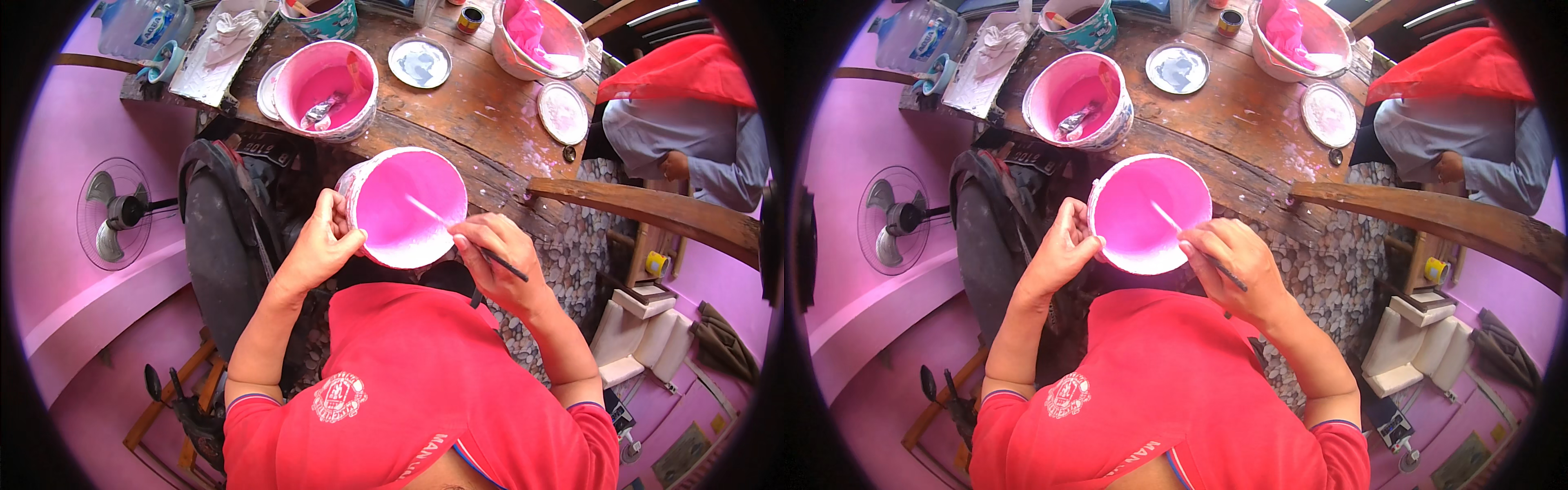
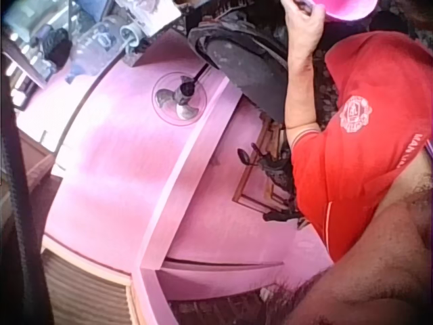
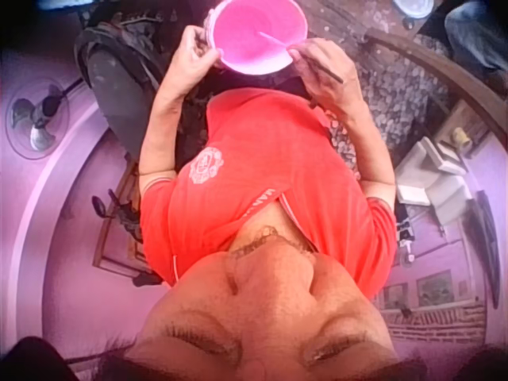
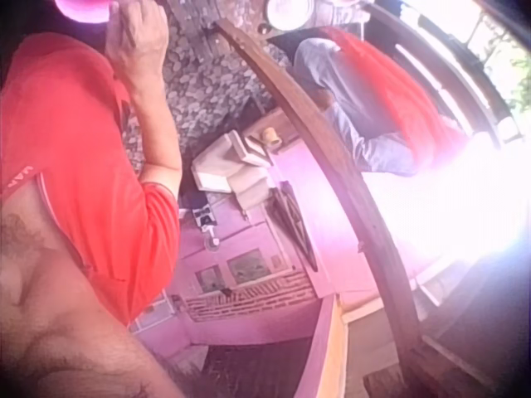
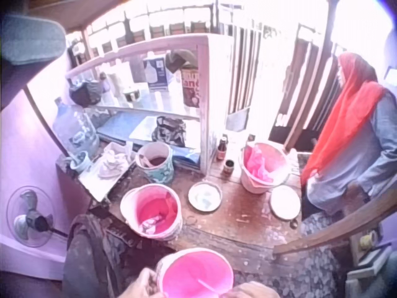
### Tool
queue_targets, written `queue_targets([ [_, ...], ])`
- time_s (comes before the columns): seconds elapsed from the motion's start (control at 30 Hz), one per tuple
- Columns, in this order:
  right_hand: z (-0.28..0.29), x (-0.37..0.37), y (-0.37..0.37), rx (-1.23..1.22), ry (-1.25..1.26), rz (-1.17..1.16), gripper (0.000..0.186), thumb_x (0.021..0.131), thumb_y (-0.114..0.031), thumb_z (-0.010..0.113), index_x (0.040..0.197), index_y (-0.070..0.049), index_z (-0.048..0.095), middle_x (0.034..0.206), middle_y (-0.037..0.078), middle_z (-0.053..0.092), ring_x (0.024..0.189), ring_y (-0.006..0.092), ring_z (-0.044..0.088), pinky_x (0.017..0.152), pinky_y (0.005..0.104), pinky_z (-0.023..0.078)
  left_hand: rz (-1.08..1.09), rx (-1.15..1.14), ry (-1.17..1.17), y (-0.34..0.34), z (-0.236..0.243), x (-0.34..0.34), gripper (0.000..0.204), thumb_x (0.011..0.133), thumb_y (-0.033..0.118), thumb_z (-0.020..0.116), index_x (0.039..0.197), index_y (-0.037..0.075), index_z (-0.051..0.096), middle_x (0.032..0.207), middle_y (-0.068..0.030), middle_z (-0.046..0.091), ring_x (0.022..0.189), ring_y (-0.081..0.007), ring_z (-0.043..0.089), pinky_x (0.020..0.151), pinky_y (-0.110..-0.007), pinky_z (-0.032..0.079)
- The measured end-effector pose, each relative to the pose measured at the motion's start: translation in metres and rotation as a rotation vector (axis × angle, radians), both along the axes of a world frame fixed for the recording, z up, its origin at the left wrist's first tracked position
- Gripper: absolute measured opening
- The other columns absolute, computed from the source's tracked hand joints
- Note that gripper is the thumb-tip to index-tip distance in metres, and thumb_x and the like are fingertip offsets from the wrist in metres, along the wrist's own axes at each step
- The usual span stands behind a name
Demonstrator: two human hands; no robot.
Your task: The person mixes pink paint in a bucket using a wooden stick and a brush. They also use a cloth to wipe the edges of the bucket and the stick.
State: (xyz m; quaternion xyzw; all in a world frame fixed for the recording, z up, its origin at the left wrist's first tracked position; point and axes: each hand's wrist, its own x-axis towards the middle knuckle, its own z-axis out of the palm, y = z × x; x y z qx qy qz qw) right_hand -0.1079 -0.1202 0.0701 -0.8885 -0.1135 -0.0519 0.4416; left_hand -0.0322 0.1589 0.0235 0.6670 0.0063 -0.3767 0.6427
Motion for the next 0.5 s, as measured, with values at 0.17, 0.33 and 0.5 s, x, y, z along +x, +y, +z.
queue_targets([
  [0.17,0.0,-0.002,-0.003,-0.092,0.019,0.0,0.01,0.089,-0.003,0.071,0.097,-0.003,0.066,0.089,0.011,0.067,0.079,0.0297,0.064,0.069,0.0396,0.05,-0.024,0.043,-0.077,-0.002,-0.004,0.0,0.03,0.09,-0.004,0.059,0.112,0.003,0.04,0.101,-0.0052,0.051,0.085,-0.0097,0.059,0.074,-0.028,0.054],
  [0.33,0.006,0.01,-0.002,-0.084,-0.093,-0.034,0.009,0.089,-0.003,0.071,0.096,-0.004,0.066,0.086,0.011,0.067,0.076,0.0301,0.063,0.069,0.0399,0.049,-0.011,0.033,-0.142,-0.008,-0.001,-0.001,0.032,0.089,-0.005,0.061,0.112,0.005,0.041,0.102,-0.0017,0.05,0.09,-0.0064,0.055,0.078,-0.024,0.049],
  [0.5,0.004,0.003,-0.004,-0.033,-0.048,-0.031,0.007,0.089,-0.003,0.071,0.094,-0.003,0.066,0.084,0.012,0.066,0.073,0.0309,0.063,0.066,0.0401,0.049,0.003,0.02,-0.178,-0.013,0.002,0.002,0.032,0.089,-0.005,0.061,0.113,0.005,0.042,0.102,-0.0009,0.049,0.089,-0.006,0.055,0.077,-0.024,0.049],
])
